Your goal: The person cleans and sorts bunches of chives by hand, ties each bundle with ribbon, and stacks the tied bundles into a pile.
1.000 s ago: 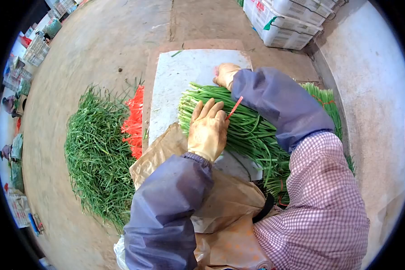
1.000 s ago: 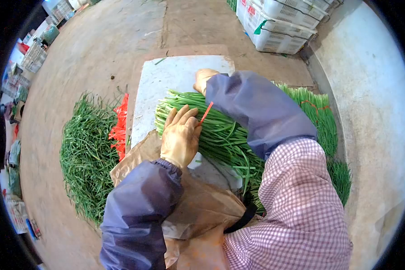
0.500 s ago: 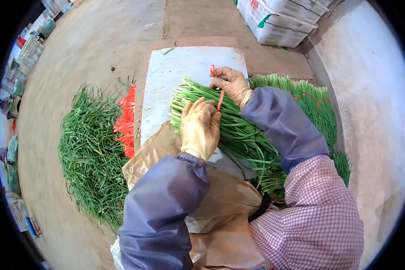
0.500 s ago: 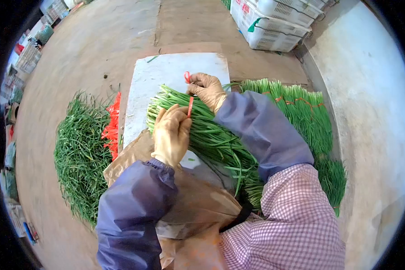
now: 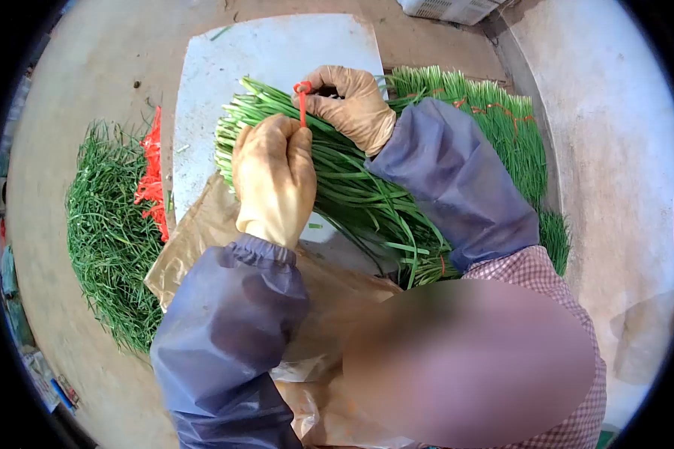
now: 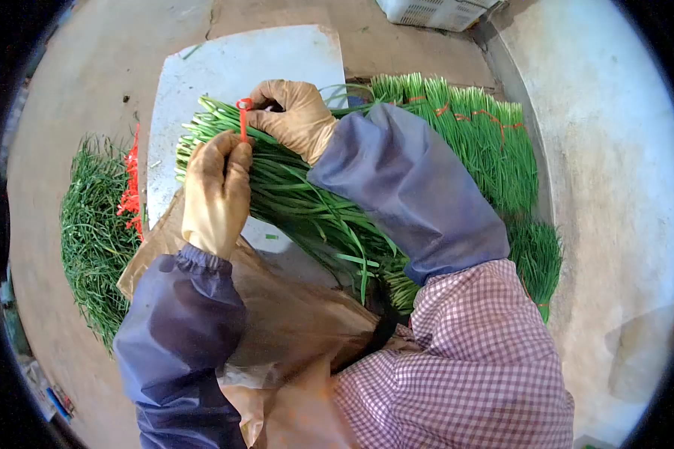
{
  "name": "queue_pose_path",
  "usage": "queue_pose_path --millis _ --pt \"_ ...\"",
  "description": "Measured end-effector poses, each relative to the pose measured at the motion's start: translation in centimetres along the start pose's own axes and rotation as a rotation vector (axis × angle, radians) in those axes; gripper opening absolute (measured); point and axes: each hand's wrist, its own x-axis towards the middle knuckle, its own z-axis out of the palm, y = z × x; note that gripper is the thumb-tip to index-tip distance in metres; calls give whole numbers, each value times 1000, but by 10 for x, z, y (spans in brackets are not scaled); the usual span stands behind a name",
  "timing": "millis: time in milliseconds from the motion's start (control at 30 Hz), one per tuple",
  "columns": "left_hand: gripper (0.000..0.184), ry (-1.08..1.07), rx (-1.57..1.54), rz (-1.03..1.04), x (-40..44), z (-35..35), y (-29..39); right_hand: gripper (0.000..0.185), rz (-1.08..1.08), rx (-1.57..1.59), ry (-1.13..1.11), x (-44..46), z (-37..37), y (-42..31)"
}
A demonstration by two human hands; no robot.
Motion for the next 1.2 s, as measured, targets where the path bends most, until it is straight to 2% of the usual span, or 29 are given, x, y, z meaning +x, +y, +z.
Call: queue_pose_path --millis 100,433,567,600,700,800,833,867,933,1000,1033,1067,1133,1200 --pt "15 82 63 16 0 4 6 20 -35 -6 -2 -3 0 -3" --pt "12 107 169 -8 1 12 4 20 -116 33 -94 -15 -4 5" --pt "12 149 213 26 0 16 -1 22 21 254 -216 -22 -15 2" --pt "12 131 230 19 1 15 0 22 117 396 -246 -19 -19 1" --pt "14 139 246 20 1 16 1 19 161 358 -234 -14 -16 -10" --pt "18 89 230 -23 1 11 5 19 97 184 -236 -12 -12 -22" --pt "21 39 188 -35 3 6 6 19 93 128 -222 -11 -12 -26" --pt "30 -14 121 -49 5 -1 5 18 -32 -103 -176 -9 -14 -32" --pt "52 -123 -19 -76 11 -17 3 17 -232 -270 -116 -2 -16 -37" --pt "75 -288 187 81 10 -38 -8 15 -391 -376 -81 7 -16 -35" --pt "88 -371 287 159 8 -46 -9 15 -351 -365 -98 11 -16 -35" --pt "107 -467 383 135 8 -51 -8 14 -313 -356 -117 16 -16 -35" --pt "111 -489 614 205 2 -45 -5 14 -197 -263 -120 20 -11 -39" --pt "110 -446 1019 276 -4 -22 -14 13 -259 -239 -100 18 -4 -52"
